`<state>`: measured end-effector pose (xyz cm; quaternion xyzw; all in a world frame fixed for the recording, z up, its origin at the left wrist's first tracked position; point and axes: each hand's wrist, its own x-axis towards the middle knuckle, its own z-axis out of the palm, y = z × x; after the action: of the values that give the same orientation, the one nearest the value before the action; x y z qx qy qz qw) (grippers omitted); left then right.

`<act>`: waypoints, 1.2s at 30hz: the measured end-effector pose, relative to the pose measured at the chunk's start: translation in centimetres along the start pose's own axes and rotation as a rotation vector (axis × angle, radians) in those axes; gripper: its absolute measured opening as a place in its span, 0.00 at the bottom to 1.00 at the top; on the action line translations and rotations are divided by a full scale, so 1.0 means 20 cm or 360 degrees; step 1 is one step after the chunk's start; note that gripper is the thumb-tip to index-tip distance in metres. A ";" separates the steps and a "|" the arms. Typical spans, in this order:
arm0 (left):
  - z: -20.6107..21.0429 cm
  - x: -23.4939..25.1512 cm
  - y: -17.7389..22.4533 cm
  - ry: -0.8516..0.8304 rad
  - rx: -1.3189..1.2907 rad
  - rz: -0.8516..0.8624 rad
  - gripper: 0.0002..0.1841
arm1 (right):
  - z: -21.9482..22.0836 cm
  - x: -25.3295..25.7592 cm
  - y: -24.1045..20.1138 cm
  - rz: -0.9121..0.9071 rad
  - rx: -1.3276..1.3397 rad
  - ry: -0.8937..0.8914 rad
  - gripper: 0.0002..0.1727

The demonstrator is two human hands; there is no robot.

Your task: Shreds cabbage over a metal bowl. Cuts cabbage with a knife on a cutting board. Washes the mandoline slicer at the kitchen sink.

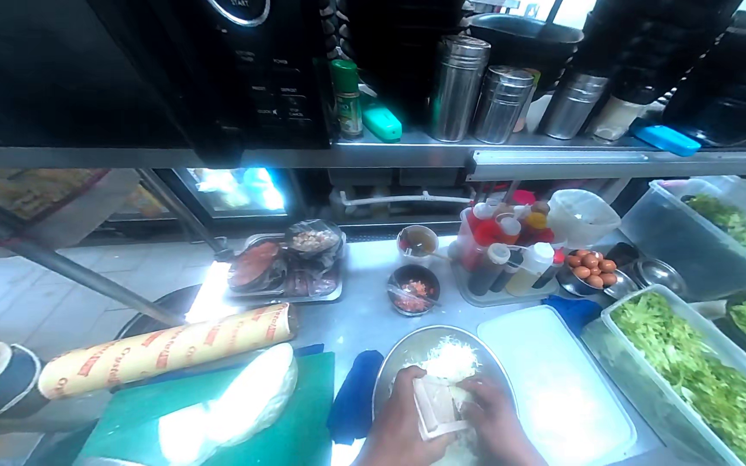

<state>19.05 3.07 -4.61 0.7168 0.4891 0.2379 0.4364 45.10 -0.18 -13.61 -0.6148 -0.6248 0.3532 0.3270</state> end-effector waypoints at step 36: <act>-0.01 0.00 0.01 -0.0004 0.0005 -0.0033 0.59 | 0.01 -0.01 0.07 -0.0020 0.0056 0.0065 0.17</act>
<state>19.00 3.22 -4.38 0.7127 0.4964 0.2317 0.4382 45.70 -0.41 -14.93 -0.6120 -0.6157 0.3495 0.3526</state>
